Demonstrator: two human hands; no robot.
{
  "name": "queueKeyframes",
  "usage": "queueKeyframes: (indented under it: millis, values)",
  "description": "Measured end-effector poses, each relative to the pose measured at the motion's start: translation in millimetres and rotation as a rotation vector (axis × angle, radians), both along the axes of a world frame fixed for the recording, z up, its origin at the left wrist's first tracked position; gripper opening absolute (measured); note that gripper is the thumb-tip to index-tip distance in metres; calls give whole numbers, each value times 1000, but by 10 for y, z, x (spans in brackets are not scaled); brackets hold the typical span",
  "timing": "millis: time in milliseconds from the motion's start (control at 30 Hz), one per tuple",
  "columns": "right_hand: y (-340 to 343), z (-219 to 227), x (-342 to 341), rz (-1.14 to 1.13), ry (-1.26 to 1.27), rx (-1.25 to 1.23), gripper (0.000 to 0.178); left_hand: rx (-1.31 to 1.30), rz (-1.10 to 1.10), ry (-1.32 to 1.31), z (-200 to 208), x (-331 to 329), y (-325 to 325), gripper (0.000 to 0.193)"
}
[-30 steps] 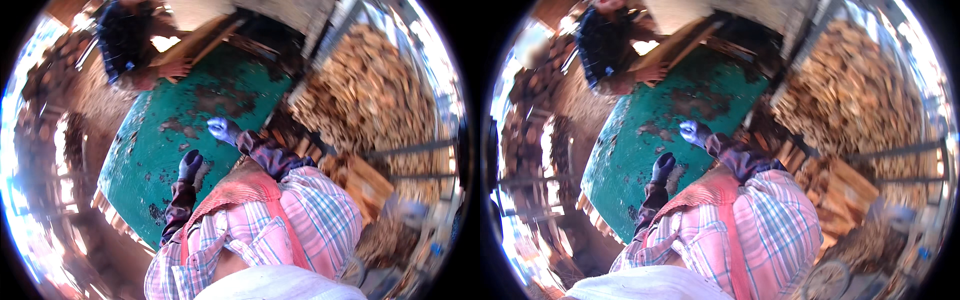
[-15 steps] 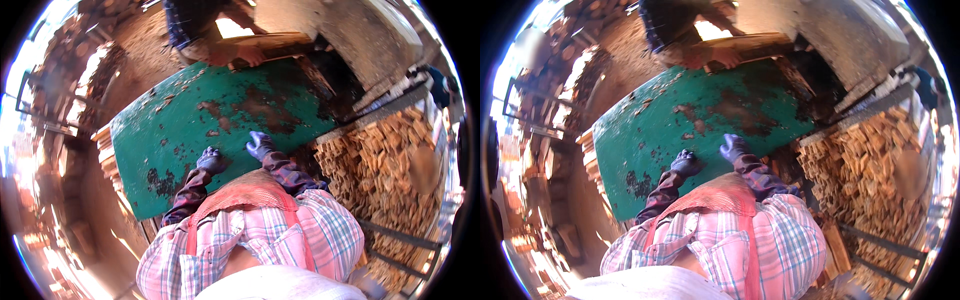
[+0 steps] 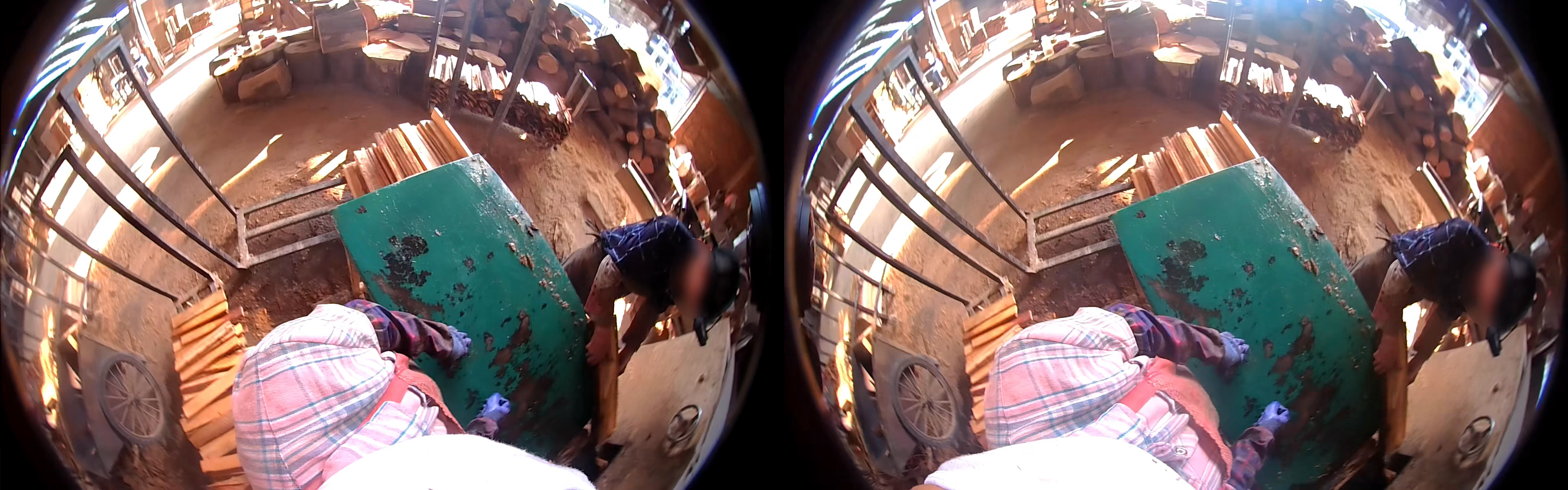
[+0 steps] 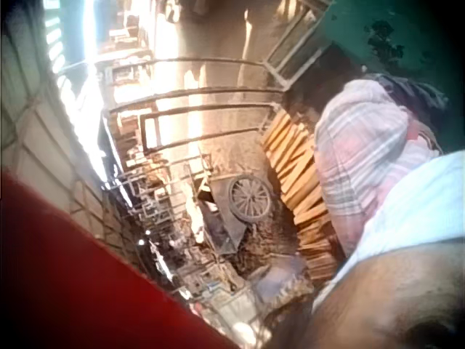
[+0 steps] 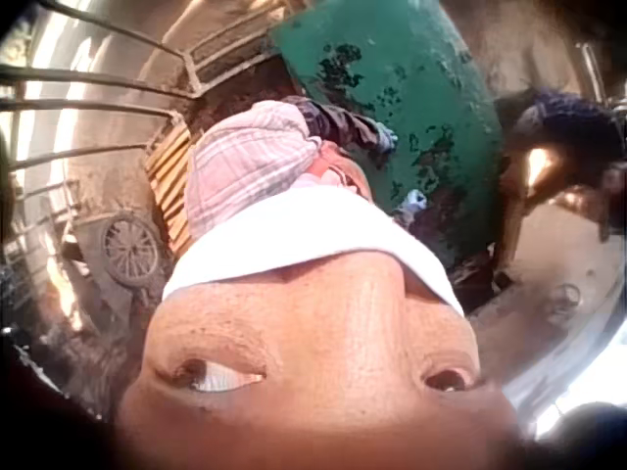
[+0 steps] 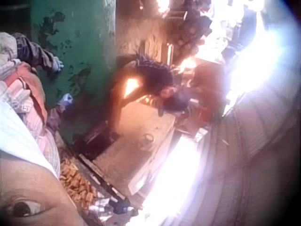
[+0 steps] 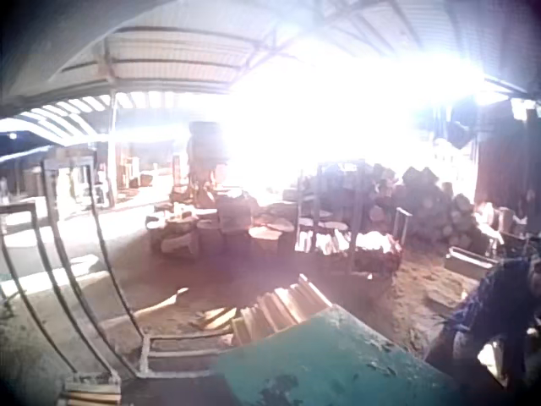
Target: The person picks up wooden planks from a green workbench and places them into a large pile of lumber. The person handles the wood by hand, moving pieces from the table to the stack repeatedly.
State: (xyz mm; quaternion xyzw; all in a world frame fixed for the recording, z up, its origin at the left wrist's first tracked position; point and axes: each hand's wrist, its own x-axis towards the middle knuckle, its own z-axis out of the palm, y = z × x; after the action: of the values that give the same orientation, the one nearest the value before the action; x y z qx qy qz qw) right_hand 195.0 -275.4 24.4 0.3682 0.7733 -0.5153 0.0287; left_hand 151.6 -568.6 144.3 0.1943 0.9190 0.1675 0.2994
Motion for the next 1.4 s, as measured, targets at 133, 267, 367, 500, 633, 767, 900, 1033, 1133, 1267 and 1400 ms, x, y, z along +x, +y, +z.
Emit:
queueKeyframes:
  millis: [133,267,367,500,633,767,900,1033,1133,1267,1400]
  values:
    - [-58,453,-93,-15,-253,12,17,7,-118,-21,13,-68,42,86]
    - [91,420,-159,-33,-325,1,16,1,-74,-29,-54,-118,169,83]
    - [162,250,-151,-60,-287,-60,15,-6,-14,-77,-79,-132,178,73]
    - [112,194,-45,-112,-166,-89,18,-20,-85,-40,-15,-99,139,72]
    - [-175,355,-48,-85,-78,-66,20,9,-91,-8,-14,-75,-40,70]
    - [381,-373,17,-34,-6,-1,15,-2,-128,1,364,-159,95,59]
    - [113,-146,82,53,100,117,13,143,-210,4,343,-292,78,42]
    - [31,-106,95,-50,146,92,12,213,-342,-17,257,-296,222,52]
    - [-4,-91,168,-112,200,75,12,175,-388,-20,400,-280,333,47]
    - [-218,237,250,-44,195,194,17,69,-382,-24,286,-383,299,38]
    - [-308,126,406,-156,394,184,28,-118,-453,8,726,-276,533,43]
